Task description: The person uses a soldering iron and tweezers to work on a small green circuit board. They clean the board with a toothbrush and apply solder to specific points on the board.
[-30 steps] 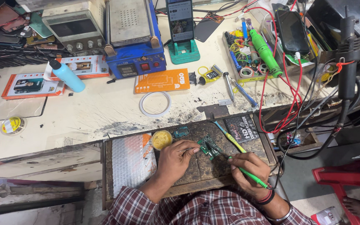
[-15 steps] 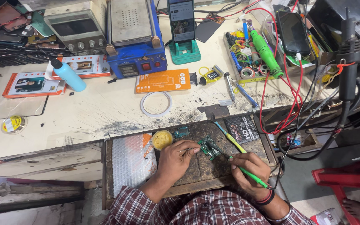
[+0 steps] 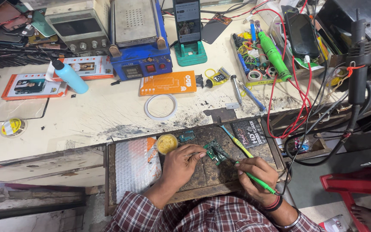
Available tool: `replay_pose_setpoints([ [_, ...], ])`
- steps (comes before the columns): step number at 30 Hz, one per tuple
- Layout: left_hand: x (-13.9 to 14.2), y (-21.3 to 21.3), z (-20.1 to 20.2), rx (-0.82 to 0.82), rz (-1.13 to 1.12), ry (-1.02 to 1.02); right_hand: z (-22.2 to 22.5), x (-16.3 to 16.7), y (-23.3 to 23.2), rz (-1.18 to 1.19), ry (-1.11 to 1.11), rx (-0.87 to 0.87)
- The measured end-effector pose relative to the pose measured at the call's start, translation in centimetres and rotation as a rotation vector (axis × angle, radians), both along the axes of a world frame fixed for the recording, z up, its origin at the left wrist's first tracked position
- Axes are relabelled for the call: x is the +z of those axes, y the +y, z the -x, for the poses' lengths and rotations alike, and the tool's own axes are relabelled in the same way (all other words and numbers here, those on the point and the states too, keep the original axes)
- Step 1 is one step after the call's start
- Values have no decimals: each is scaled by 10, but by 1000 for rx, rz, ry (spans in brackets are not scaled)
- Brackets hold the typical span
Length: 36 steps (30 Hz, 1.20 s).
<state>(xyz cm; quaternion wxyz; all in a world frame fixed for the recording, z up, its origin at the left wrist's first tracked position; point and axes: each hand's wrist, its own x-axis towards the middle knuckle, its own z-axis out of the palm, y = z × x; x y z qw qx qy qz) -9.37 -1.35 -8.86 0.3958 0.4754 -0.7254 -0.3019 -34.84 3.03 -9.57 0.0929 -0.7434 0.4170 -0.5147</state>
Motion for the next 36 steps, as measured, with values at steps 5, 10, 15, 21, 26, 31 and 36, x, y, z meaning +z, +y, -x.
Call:
replay_pose_setpoints([
  [5, -1, 1, 0, 3, -9, -5, 0, 1, 1, 1, 18, -17],
  [10, -5, 0, 0, -1, 4, -3, 1, 3, 1, 2, 16, -6],
  [15, -11, -2, 0, -7, 10, -9, 0, 3, -1, -7, 2, 28],
  [21, -11, 0, -1, -5, 6, -11, -1, 3, 0, 0, 5, -4],
  [26, -9, -1, 0, -14, 45, -48, 0, 6, 1, 9, 19, 18],
  [31, -9, 3, -1, -9, 63, -41, 3, 4, 6, -15, 38, 2],
  [36, -7, 5, -2, -20, 104, -52, 6, 1, 6, -21, 52, 22],
])
